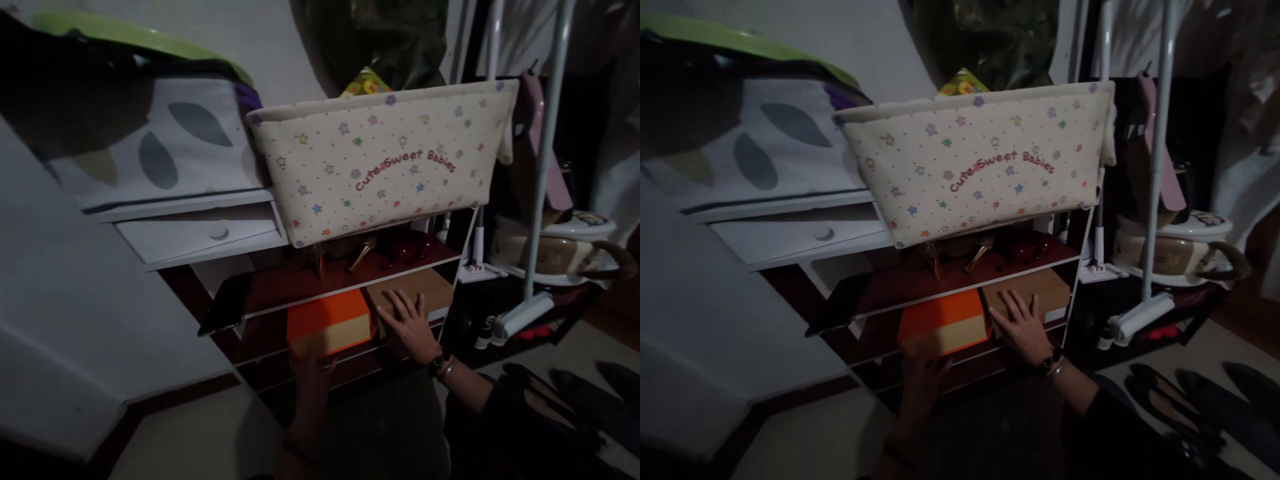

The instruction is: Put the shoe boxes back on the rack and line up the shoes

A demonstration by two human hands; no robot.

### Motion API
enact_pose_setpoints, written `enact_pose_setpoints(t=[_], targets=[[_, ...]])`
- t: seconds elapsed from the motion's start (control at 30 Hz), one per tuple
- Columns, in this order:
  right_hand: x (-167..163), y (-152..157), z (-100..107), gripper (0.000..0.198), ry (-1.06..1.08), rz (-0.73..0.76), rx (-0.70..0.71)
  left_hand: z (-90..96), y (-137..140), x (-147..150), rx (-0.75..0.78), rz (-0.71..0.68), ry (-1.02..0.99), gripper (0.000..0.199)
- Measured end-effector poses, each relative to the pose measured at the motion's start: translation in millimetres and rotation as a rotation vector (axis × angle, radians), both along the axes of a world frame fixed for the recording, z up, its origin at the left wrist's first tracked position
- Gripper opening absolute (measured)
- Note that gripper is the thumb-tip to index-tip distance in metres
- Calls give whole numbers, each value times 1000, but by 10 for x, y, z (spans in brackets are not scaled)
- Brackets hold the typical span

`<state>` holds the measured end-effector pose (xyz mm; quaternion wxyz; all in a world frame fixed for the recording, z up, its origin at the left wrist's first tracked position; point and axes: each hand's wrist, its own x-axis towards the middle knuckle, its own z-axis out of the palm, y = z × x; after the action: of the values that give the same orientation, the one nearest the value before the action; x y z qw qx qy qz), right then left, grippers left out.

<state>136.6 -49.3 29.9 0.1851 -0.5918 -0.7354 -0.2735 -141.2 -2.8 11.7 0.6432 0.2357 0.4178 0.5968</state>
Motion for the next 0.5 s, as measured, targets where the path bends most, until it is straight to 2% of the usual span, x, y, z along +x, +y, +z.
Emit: enact_pose_setpoints(t=[0.07, 0.27, 0.37, 0.5], targets=[[-7, 64, -53, 77, -43, 22, 13, 84, 16, 23, -1, 1, -53, 49], [85, 42, -142, 73, -88, 34, 118, 248, 130, -129, -5, 103, 37, 38], [165, -196, -135, 73, -115, 46, 155, 267, 101, -279, -14, 149, 72, 36], [257, -770, -50, 76, -109, 115, 135, 249, -98, -349, 27, 82, 75, 42]])
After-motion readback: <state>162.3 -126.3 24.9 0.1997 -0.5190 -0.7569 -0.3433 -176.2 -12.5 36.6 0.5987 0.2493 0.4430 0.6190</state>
